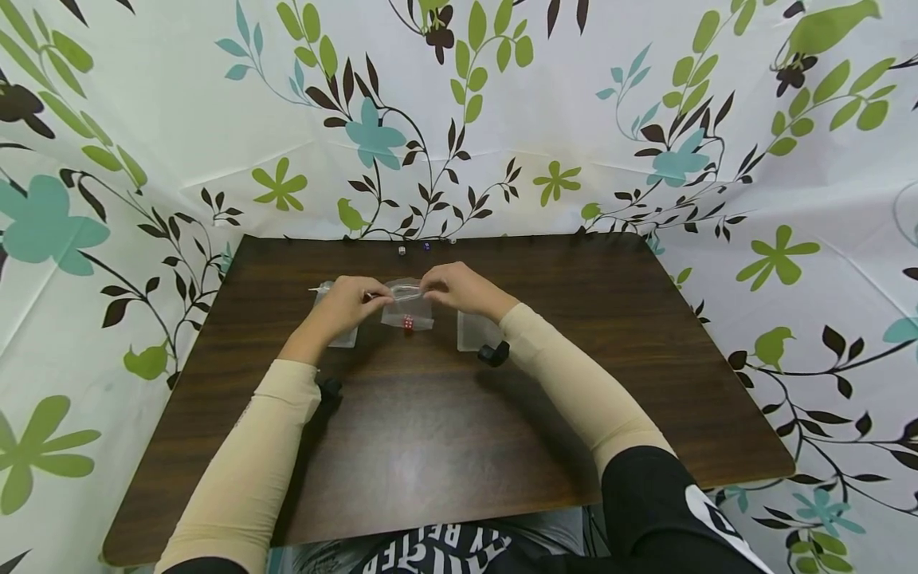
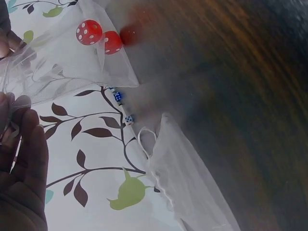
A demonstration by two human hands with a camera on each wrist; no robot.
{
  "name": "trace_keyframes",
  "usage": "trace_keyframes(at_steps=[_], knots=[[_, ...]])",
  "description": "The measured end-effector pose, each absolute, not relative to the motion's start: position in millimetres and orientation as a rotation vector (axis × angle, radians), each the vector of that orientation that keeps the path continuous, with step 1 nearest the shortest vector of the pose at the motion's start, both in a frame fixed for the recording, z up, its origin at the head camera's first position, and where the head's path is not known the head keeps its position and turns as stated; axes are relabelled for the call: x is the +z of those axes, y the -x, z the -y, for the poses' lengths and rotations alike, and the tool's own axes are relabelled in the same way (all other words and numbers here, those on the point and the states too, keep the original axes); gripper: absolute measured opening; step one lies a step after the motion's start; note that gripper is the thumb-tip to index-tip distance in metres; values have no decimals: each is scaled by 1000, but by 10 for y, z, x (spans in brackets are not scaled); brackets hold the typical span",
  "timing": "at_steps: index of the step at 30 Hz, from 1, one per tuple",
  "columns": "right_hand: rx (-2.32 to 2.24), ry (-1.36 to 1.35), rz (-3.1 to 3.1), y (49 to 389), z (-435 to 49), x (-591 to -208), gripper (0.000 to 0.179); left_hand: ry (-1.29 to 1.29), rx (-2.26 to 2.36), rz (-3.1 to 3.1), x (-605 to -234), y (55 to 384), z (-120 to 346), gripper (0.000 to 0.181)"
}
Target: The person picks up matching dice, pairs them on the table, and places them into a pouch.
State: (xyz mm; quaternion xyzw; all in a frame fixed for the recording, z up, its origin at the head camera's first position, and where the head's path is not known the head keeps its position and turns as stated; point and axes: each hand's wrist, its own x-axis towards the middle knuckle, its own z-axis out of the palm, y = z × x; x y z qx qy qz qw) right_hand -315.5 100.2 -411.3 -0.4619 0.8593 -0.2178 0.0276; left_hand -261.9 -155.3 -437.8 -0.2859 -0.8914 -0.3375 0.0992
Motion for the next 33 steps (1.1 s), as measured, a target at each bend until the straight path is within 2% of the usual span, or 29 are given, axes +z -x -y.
trace_keyframes(at_steps=[17,24,29,33], knots=[[-840,1478,-2721,3111,-1038,-3984,11,785,-995,2621,-4157,2609,1563,13],[-955,1230,-2694,3114,-1037,-4067,29,677,-1055,2635,-4230,2616,1609,22],[-915,1138,-2756,3155,-1070,-4114,18,564,-1186,2678,-4257,2644,1642,38],[-885,1139,-2778,3194,-1104,-4124,13,527,-1225,2705,-4265,2669,1674,30]])
